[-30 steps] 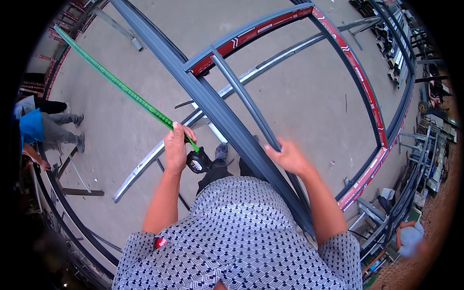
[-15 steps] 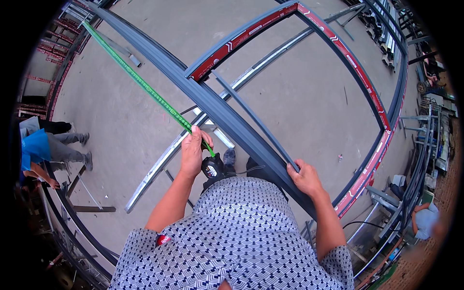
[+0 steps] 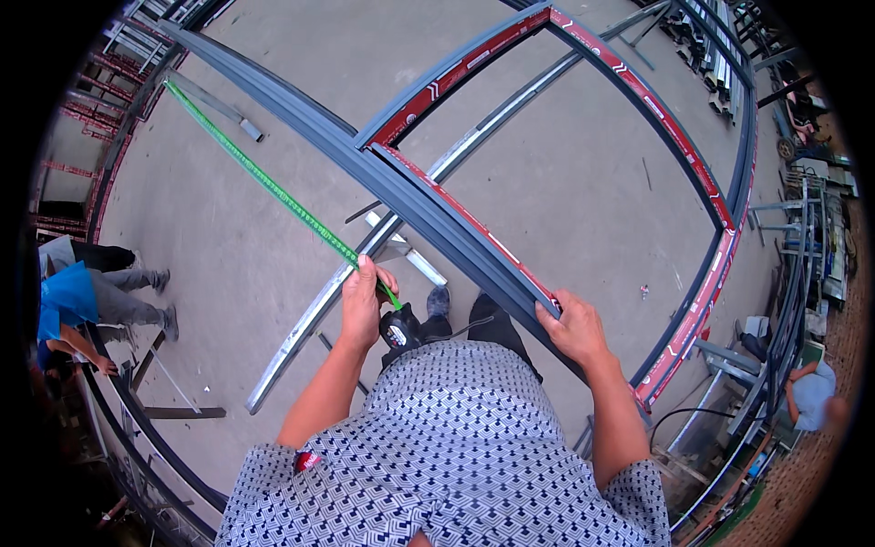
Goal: The person uses a flexible measuring tape to measure the lengths of multiple metal window frame sections laid out on the floor. They repeatedly place the tape along different frame pieces, read the measurements, and mark the frames with a pen. The work occurs in a workshop with other workers visible in the background.
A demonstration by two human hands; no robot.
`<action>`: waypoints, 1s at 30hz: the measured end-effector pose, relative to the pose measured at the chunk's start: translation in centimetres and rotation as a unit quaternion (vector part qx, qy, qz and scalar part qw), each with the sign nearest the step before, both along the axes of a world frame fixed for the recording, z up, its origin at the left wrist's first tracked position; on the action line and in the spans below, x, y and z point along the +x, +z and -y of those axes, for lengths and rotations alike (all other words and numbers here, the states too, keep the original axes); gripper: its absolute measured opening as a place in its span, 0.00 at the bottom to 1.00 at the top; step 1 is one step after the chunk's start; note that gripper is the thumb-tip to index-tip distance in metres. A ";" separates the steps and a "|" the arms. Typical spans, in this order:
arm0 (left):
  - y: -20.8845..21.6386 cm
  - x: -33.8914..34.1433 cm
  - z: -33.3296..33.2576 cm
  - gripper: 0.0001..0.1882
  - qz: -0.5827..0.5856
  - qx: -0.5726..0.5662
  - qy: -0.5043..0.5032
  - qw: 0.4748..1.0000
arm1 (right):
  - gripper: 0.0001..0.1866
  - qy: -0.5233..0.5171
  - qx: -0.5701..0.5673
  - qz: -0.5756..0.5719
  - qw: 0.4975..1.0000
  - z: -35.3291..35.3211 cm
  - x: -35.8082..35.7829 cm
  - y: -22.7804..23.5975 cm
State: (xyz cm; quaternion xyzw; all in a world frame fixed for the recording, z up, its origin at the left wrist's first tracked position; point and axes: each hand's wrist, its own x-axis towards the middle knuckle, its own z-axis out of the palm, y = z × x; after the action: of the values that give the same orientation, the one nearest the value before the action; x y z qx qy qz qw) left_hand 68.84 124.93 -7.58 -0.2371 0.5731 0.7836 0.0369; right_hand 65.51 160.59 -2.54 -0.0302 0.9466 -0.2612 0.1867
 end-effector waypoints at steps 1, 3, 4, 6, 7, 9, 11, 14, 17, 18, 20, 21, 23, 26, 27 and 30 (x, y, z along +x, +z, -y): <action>-0.3 0.1 0.1 0.34 -0.001 -0.011 0.005 1.000 | 0.18 0.003 0.002 -0.008 1.000 0.1 0.0 0.0; -0.5 0.4 0.1 0.33 0.006 -0.006 0.004 1.000 | 0.18 0.000 -0.001 -0.019 1.000 0.2 0.3 0.2; -0.4 0.4 -0.1 0.32 0.008 -0.001 0.001 1.000 | 0.17 -0.004 0.001 -0.024 1.000 0.0 0.5 0.4; 0.0 0.5 -0.7 0.33 0.015 -0.009 -0.006 1.000 | 0.16 0.003 -0.003 -0.045 0.999 -0.4 1.5 0.6; 0.1 0.6 -0.8 0.33 0.018 -0.012 -0.013 1.000 | 0.16 0.004 -0.007 -0.062 0.998 -0.6 1.9 0.7; 0.7 0.2 -1.3 0.34 0.019 -0.012 -0.025 0.999 | 0.16 -0.027 -0.027 -0.075 0.996 0.5 2.9 1.3; 0.7 0.0 -1.7 0.35 -0.010 -0.015 -0.055 0.998 | 0.16 -0.052 -0.051 -0.071 0.995 1.8 3.7 2.0; 1.8 -0.9 -3.1 0.35 -0.033 -0.014 -0.100 0.994 | 0.16 -0.072 -0.111 -0.047 0.990 4.0 4.1 3.4; 2.8 -1.6 -5.7 0.35 -0.055 0.006 -0.139 0.989 | 0.15 -0.063 -0.169 -0.050 0.982 5.1 5.3 3.5; 3.0 -1.8 -6.4 0.35 -0.063 0.013 -0.152 0.986 | 0.15 -0.065 -0.191 -0.056 0.978 5.3 5.7 3.4; 2.9 -1.5 -7.5 0.31 -0.076 0.028 -0.163 0.983 | 0.17 -0.050 -0.207 -0.050 0.976 5.5 6.2 3.6; 2.8 -1.2 -8.2 0.30 -0.078 0.029 -0.159 0.984 | 0.17 -0.048 -0.216 -0.059 0.973 5.5 6.6 3.3; 3.0 -1.4 -9.5 0.27 -0.075 0.022 -0.171 0.982 | 0.19 -0.053 -0.220 -0.069 0.972 5.6 6.8 2.5; 1.6 -0.7 -11.1 0.19 -0.135 0.061 -0.203 0.968 | 0.20 -0.061 -0.222 -0.078 0.970 4.5 8.1 2.0; 1.3 -0.5 -12.1 0.17 -0.131 0.072 -0.196 0.969 | 0.21 -0.072 -0.220 -0.079 0.970 3.8 8.7 2.0; 1.7 -0.4 -14.8 0.17 -0.110 0.089 -0.227 0.964 | 0.20 -0.112 -0.220 -0.099 0.964 2.2 10.7 1.2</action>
State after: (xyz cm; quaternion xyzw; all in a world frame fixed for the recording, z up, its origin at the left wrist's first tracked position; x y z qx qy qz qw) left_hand 68.40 139.71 -5.92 -0.0090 0.5403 0.8238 0.1715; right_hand 76.17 158.39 -1.38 0.0099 0.8770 -0.4778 0.0504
